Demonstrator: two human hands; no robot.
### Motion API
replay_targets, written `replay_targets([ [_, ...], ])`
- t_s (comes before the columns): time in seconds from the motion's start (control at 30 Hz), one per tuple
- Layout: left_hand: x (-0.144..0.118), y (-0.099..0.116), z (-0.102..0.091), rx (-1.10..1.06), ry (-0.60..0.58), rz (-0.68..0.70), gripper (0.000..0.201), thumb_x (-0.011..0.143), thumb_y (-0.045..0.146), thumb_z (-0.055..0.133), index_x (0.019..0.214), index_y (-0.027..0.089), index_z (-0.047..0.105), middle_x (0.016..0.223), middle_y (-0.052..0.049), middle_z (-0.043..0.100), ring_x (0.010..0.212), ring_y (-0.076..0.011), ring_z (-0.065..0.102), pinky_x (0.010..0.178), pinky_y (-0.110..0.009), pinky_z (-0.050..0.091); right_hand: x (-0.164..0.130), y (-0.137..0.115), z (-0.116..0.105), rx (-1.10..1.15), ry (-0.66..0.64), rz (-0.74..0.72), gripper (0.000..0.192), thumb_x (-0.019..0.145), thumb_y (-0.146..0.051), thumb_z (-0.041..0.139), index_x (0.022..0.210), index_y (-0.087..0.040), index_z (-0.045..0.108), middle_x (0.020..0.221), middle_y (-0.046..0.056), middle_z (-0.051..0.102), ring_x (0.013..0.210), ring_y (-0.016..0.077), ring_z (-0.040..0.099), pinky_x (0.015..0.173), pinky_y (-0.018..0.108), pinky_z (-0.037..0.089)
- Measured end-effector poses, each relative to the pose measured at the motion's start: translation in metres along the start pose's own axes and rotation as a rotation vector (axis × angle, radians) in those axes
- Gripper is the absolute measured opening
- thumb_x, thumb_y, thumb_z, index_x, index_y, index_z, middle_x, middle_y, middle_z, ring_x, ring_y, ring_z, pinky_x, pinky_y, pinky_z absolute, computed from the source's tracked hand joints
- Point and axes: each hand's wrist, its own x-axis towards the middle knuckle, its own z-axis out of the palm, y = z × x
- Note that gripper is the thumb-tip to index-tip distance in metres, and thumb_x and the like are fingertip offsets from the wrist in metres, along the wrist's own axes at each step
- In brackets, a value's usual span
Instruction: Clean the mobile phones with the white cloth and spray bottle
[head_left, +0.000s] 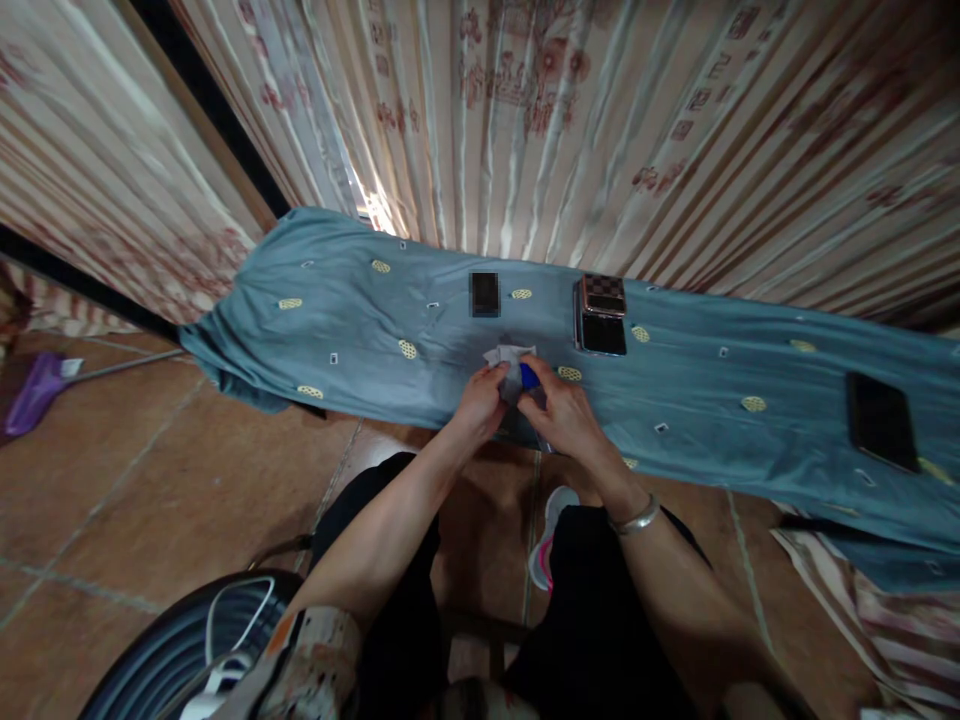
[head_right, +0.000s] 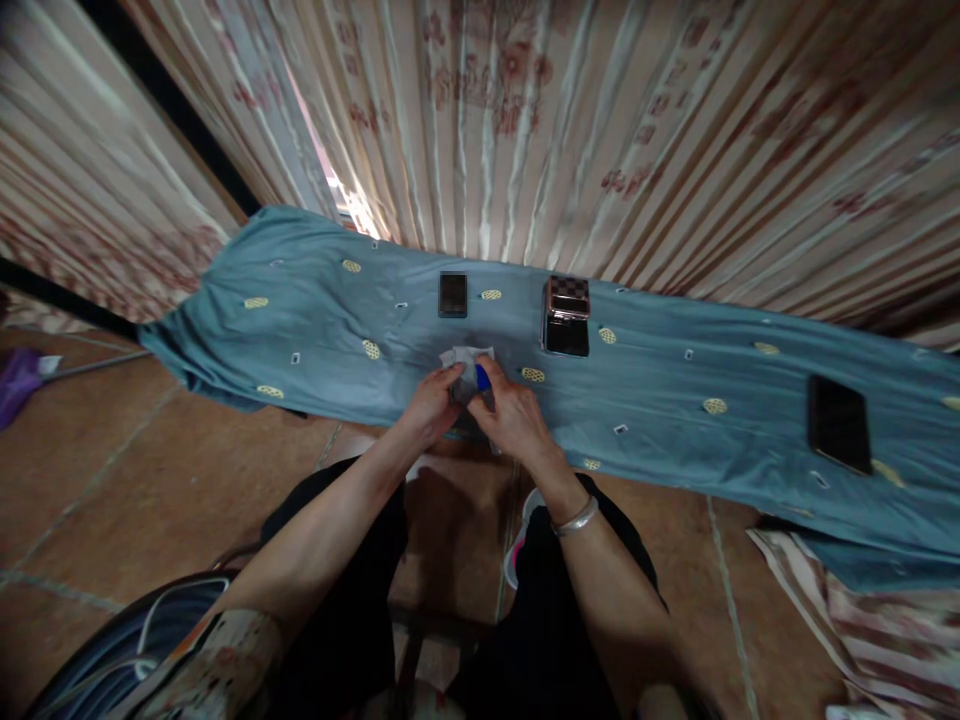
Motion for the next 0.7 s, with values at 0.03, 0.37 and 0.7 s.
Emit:
replay_targets([
  [0.03,0.0,0.0,0.0,0.001,-0.001,-0.005,0.014,0.081,0.008,0.061,0.068,0.013,0.066,0.063,0.0,0.066,0.058,-0.0103,0.058,0.068,-0.024,0.046,0.001,0.0,0.0,0.01,-0.004,0.007,0.054,0.085,-0.027,0.051,0.139,-0.018,0.055,0.102,0.01,0.077,0.076,0.0249,0.07,0.077,0.038,0.055],
  [0.37,0.004,-0.001,-0.006,0.001,-0.007,-0.023,0.01,0.08,0.012,0.066,0.07,0.014,0.065,0.066,0.0,0.066,0.059,-0.01,0.059,0.07,-0.024,0.045,0.002,-0.004,-0.001,0.11,-0.041,0.059,0.053,0.083,-0.03,0.051,0.135,-0.019,0.058,0.095,0.006,0.074,0.062,0.0196,0.062,0.07,0.034,0.05],
  [0.7,0.005,0.007,-0.009,-0.008,0.011,-0.01,0.008,0.085,0.012,0.059,0.081,0.013,0.066,0.071,-0.003,0.069,0.075,-0.0159,0.068,0.082,-0.03,0.052,0.004,0.01,-0.007,0.171,0.046,0.071,0.053,0.088,-0.034,0.053,0.14,-0.027,0.056,0.115,0.005,0.074,0.09,0.024,0.07,0.085,0.039,0.053],
])
